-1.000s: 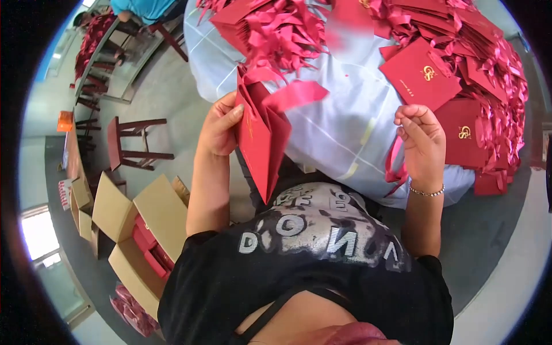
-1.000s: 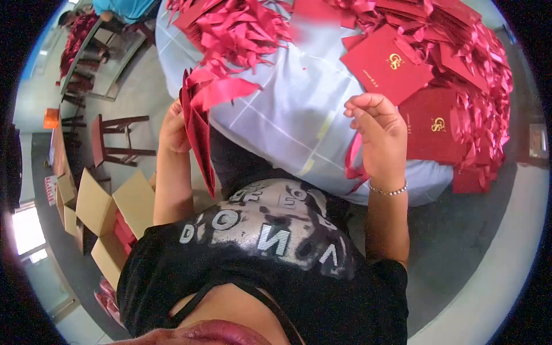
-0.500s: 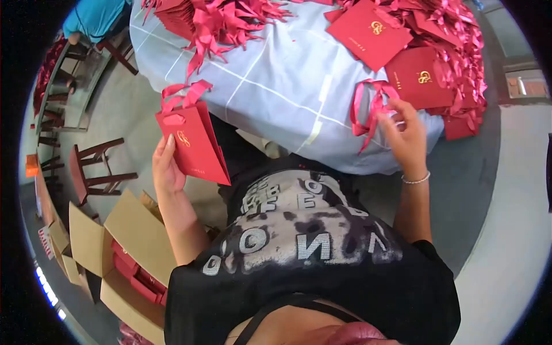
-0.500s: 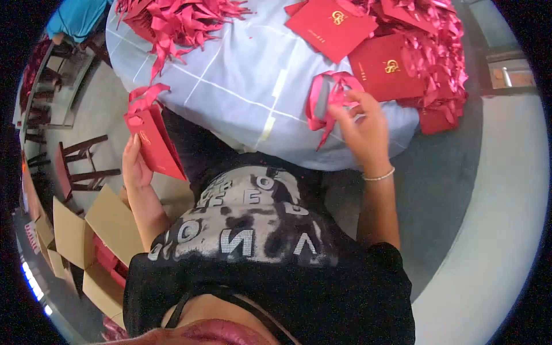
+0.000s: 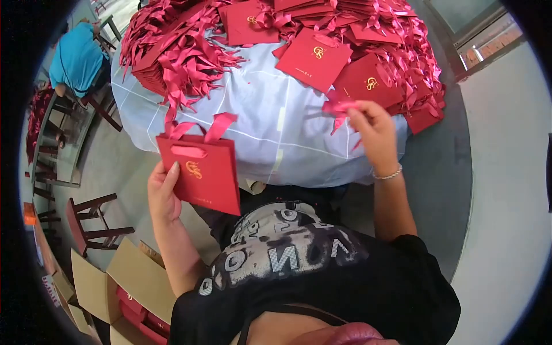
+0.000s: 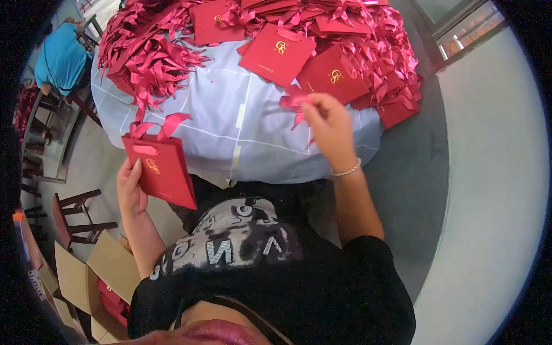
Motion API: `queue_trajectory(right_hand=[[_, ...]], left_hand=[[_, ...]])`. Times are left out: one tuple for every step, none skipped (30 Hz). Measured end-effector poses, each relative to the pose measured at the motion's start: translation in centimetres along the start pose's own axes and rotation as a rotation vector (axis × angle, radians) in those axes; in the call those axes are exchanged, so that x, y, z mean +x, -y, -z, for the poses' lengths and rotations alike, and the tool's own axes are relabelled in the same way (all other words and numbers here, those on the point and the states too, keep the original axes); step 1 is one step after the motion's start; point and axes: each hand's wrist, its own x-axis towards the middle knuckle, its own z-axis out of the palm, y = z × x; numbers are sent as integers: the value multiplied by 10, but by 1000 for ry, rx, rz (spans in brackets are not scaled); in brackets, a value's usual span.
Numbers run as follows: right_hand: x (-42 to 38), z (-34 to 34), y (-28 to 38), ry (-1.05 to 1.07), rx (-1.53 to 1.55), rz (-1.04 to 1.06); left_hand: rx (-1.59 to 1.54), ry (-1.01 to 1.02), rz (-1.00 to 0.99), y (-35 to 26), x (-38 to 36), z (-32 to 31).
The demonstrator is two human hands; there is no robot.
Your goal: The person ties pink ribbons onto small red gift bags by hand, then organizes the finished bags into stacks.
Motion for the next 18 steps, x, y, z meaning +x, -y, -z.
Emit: queue_trajectory(right_hand=[[4,5,7,-59,114,19],[6,10,9,-120,228,36],[9,17,4,-128,151,37],[10,24,-4,-137,74,36],[11,28,-15,-145,-3,34],[11,28,-31,-107,-132,53],[11,26,-54,-68,-260,74],[11,25,-72,-31,-387,99],[9,20,-82,9,-368,-6],[6,14,-82,-5,-481,17],[5,9,-79,-26,-596,46],[7,5,-75,-53,-713,75],[10,4,-69,-32,-719,44],[11,4,-64,-7,-724,8],[11,5,-61,24,-729,-30],[10,5,-60,9,-738,-40],[8,4,-61,0,-747,-49],[6,2,-63,-3,-755,-59]], left_hand=[[-2,17,7,-1,5,-9],[-4,35,16,-2,10,-17],[-16,40,20,0,15,-23],[-5,40,23,0,20,-31],[6,39,27,-2,24,-39],[18,38,31,-4,27,-48],[25,42,33,-7,31,-57],[24,49,31,-10,37,-68],[22,58,24,-13,44,-80],[17,71,12,-15,53,-91],[64,73,-23,-13,65,-99],[79,97,-21,-14,79,-112],[95,120,-15,-15,92,-127],[111,140,-4,-15,104,-143],[94,189,-23,-14,118,-159],[78,234,-39,-12,134,-175],[116,271,-65,-6,155,-187],[154,303,-89,-2,174,-197]])
